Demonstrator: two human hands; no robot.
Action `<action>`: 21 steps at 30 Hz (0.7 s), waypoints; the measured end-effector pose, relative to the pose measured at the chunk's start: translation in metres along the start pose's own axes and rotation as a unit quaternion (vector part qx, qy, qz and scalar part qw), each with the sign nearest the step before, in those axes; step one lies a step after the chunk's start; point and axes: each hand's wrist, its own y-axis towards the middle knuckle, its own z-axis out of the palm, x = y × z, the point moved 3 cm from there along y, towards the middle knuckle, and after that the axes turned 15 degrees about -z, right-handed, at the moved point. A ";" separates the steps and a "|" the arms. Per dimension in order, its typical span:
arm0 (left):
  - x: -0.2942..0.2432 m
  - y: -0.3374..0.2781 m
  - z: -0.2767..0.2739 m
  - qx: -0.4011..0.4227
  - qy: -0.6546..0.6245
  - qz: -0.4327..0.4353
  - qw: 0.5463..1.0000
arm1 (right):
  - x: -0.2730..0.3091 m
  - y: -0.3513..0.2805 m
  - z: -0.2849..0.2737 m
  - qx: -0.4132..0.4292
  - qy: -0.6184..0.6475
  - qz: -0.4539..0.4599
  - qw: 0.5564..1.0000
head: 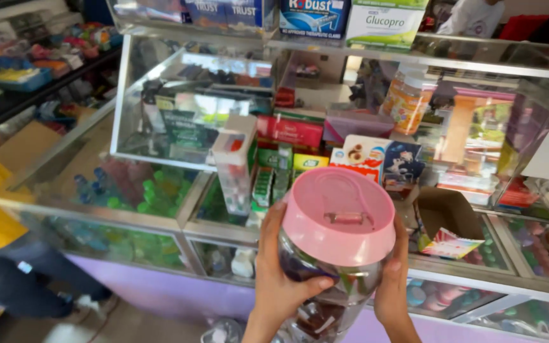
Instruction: Organizing various snacks and candy items on shelves and in jars in a small grocery store or pharmacy setting.
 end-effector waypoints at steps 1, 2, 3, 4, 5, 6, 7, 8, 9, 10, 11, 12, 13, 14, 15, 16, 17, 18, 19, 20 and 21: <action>0.002 0.007 -0.007 0.009 -0.006 0.004 1.000 | 0.000 0.002 0.008 -0.006 -0.009 -0.003 1.000; 0.004 0.013 -0.015 0.022 -0.016 0.005 1.000 | 0.001 0.002 0.017 -0.018 -0.016 0.005 1.000; 0.007 0.019 -0.023 0.034 -0.026 0.006 0.999 | 0.002 0.002 0.026 -0.029 -0.023 0.013 0.999; 0.011 0.023 -0.031 0.050 -0.029 0.006 0.998 | 0.007 0.002 0.035 -0.041 -0.033 0.015 0.998; 0.014 0.027 -0.038 0.052 -0.033 0.023 0.998 | 0.013 0.002 0.044 -0.047 -0.046 0.013 0.998; 0.016 0.030 -0.047 0.056 -0.037 0.039 0.997 | 0.019 0.001 0.054 -0.055 -0.060 0.011 0.997; 0.019 0.035 -0.056 0.073 -0.041 0.038 0.996 | 0.024 -0.003 0.065 -0.069 -0.071 0.015 0.995; 0.022 0.043 -0.064 0.081 -0.063 0.036 0.994 | 0.026 -0.001 0.076 -0.070 -0.088 0.010 0.994; 0.024 0.051 -0.073 0.089 -0.086 0.034 0.992 | 0.029 0.001 0.087 -0.072 -0.105 0.006 0.992; 0.028 0.054 -0.084 0.099 -0.090 0.032 0.990 | 0.031 -0.002 0.097 -0.078 -0.114 0.009 0.990; 0.033 0.056 -0.095 0.096 -0.082 0.036 0.991 | 0.033 -0.005 0.108 -0.079 -0.121 0.012 0.989; 0.039 0.058 -0.106 0.093 -0.074 0.039 0.992 | 0.035 -0.008 0.118 -0.080 -0.128 0.016 0.988; 0.038 0.062 -0.118 0.104 -0.079 0.037 0.991 | 0.038 -0.012 0.129 -0.086 -0.137 0.019 0.987; 0.035 0.068 -0.127 0.112 -0.097 0.033 0.988 | 0.041 -0.012 0.138 -0.083 -0.141 0.019 0.986; 0.033 0.074 -0.136 0.121 -0.116 0.030 0.985 | 0.044 -0.012 0.147 -0.080 -0.145 0.018 0.986; 0.032 0.079 -0.145 0.127 -0.122 0.030 0.984 | 0.046 -0.013 0.155 -0.083 -0.152 0.018 0.985; 0.030 0.083 -0.155 0.129 -0.130 0.038 0.982 | 0.048 -0.014 0.163 -0.078 -0.159 0.021 0.984; 0.028 0.087 -0.165 0.131 -0.138 0.048 0.981 | 0.049 -0.014 0.171 -0.073 -0.163 0.023 0.984; 0.026 0.092 -0.174 0.135 -0.143 0.050 0.979 | 0.051 -0.014 0.177 -0.076 -0.169 0.021 0.982; 0.025 0.097 -0.182 0.140 -0.133 0.057 0.979 | 0.051 -0.014 0.184 -0.071 -0.175 0.019 0.982; 0.024 0.102 -0.190 0.144 -0.124 0.065 0.980 | 0.052 -0.013 0.190 -0.066 -0.182 0.016 0.981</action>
